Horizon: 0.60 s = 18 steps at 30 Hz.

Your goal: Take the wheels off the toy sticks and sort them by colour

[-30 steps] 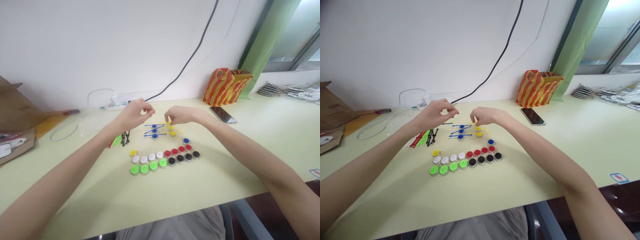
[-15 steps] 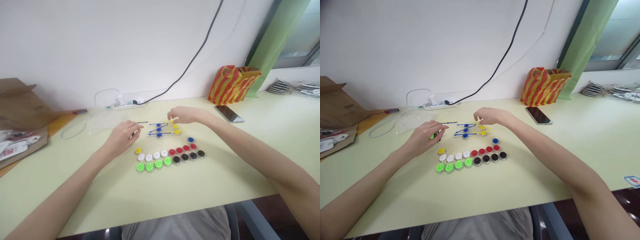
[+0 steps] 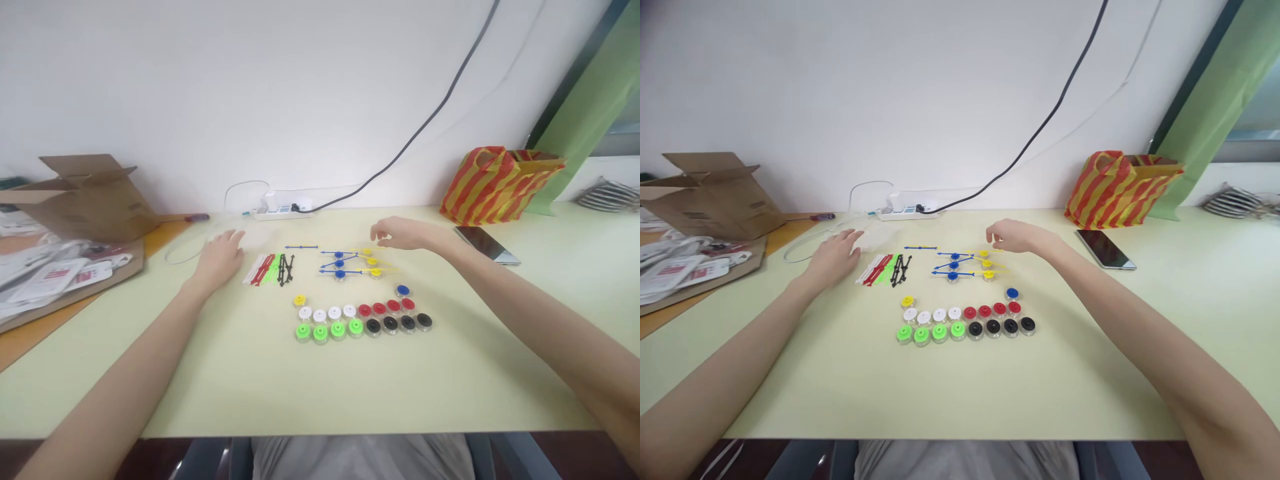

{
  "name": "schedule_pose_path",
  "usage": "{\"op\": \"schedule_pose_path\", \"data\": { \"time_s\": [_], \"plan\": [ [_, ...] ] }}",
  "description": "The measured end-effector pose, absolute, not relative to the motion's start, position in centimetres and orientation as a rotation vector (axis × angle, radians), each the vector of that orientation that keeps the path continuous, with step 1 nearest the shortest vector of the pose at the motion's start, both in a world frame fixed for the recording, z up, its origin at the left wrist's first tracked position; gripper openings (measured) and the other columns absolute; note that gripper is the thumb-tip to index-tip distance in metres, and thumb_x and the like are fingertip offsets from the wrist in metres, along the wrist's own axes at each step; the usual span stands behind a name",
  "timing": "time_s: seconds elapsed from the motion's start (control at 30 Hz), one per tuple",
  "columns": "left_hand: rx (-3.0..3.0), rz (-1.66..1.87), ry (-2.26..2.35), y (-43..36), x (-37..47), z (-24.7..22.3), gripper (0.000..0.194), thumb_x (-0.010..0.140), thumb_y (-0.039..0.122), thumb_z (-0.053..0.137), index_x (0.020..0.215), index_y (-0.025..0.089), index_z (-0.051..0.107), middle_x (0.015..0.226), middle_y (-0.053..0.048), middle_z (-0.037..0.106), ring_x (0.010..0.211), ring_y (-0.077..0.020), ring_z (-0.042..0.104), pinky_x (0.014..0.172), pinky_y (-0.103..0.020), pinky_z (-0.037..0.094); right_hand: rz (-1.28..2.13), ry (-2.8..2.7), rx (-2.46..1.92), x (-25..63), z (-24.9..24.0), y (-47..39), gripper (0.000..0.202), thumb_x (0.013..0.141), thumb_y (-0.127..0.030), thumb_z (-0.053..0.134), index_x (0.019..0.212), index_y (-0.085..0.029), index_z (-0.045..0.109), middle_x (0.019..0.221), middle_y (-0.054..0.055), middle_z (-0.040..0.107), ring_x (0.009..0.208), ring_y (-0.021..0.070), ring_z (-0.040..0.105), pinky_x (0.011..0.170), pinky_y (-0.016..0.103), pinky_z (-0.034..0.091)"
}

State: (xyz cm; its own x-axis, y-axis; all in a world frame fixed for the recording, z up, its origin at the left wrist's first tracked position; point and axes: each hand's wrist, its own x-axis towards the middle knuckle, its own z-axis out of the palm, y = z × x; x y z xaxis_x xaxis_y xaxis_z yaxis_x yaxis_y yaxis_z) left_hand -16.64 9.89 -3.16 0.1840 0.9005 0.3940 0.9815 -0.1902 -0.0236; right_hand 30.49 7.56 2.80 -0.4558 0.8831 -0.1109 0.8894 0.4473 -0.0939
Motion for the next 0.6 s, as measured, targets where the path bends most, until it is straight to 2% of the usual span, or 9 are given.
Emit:
{"op": "schedule_pose_path", "data": {
  "time_s": [0.13, 0.2, 0.27, 0.4, 0.5, 0.6],
  "plan": [
    [-2.243, -0.37, -1.935, 10.6, -18.0, -4.1, 0.057, 0.096, 0.046, 0.046, 0.14, 0.016, 0.065, 0.138, -0.021, 0.07, 0.127, -0.0437, 0.064, 0.103, -0.053, 0.049, -0.2, 2.637, 1.632, 30.5, 3.0, 7.6, 0.032, 0.098, -0.02, 0.058, 0.127, -0.018, 0.072, 0.127, 0.012, 0.075, 0.106, 0.0251, 0.071, 0.082, 0.031, 0.049],
    [-2.24, -0.366, -1.952, 10.7, -17.8, -4.1, 0.061, 0.096, 0.058, 0.045, 0.134, 0.016, 0.07, 0.134, -0.022, 0.072, 0.122, -0.0449, 0.066, 0.098, -0.051, 0.05, -0.185, 2.642, 1.622, 30.5, 3.0, 7.7, 0.032, 0.098, -0.02, 0.058, 0.126, -0.017, 0.072, 0.126, 0.013, 0.076, 0.104, 0.0249, 0.071, 0.082, 0.032, 0.049],
    [-2.25, -0.382, -1.937, 10.8, -17.5, -4.1, 0.06, 0.095, 0.063, 0.047, 0.126, 0.018, 0.074, 0.134, -0.021, 0.072, 0.12, -0.0441, 0.066, 0.095, -0.049, 0.05, -0.175, 2.64, 1.602, 30.6, 2.9, 7.8, 0.031, 0.098, -0.02, 0.058, 0.125, -0.017, 0.073, 0.124, 0.013, 0.076, 0.103, 0.0249, 0.071, 0.081, 0.032, 0.048],
    [-2.247, -0.441, -1.894, 10.8, -17.1, -3.9, 0.048, 0.098, 0.052, 0.042, 0.103, 0.02, 0.077, 0.126, -0.019, 0.075, 0.118, -0.0405, 0.066, 0.094, -0.047, 0.05, -0.179, 2.62, 1.571, 30.8, 2.7, 7.9, 0.031, 0.098, -0.019, 0.059, 0.125, -0.017, 0.073, 0.122, 0.013, 0.077, 0.103, 0.025, 0.071, 0.081, 0.031, 0.048],
    [-2.166, -0.561, -1.855, 10.6, -16.9, -3.4, 0.048, 0.101, 0.047, 0.037, 0.101, 0.019, 0.075, 0.128, -0.018, 0.074, 0.123, -0.0392, 0.063, 0.102, -0.049, 0.047, -0.075, 2.675, 1.579, 30.8, 2.7, 7.9, 0.029, 0.097, -0.017, 0.057, 0.119, -0.017, 0.076, 0.123, 0.013, 0.077, 0.106, 0.0259, 0.07, 0.086, 0.033, 0.048],
    [-2.058, -0.853, -1.75, 9.9, -15.9, -2.4, 0.044, 0.103, 0.045, 0.037, 0.099, 0.021, 0.074, 0.124, -0.015, 0.075, 0.124, -0.0364, 0.063, 0.108, -0.051, 0.043, 0.11, 2.743, 1.668, 30.5, 3.1, 7.5, 0.029, 0.098, -0.015, 0.052, 0.113, -0.016, 0.077, 0.121, 0.015, 0.076, 0.107, 0.028, 0.069, 0.088, 0.035, 0.047]
  ]
}}
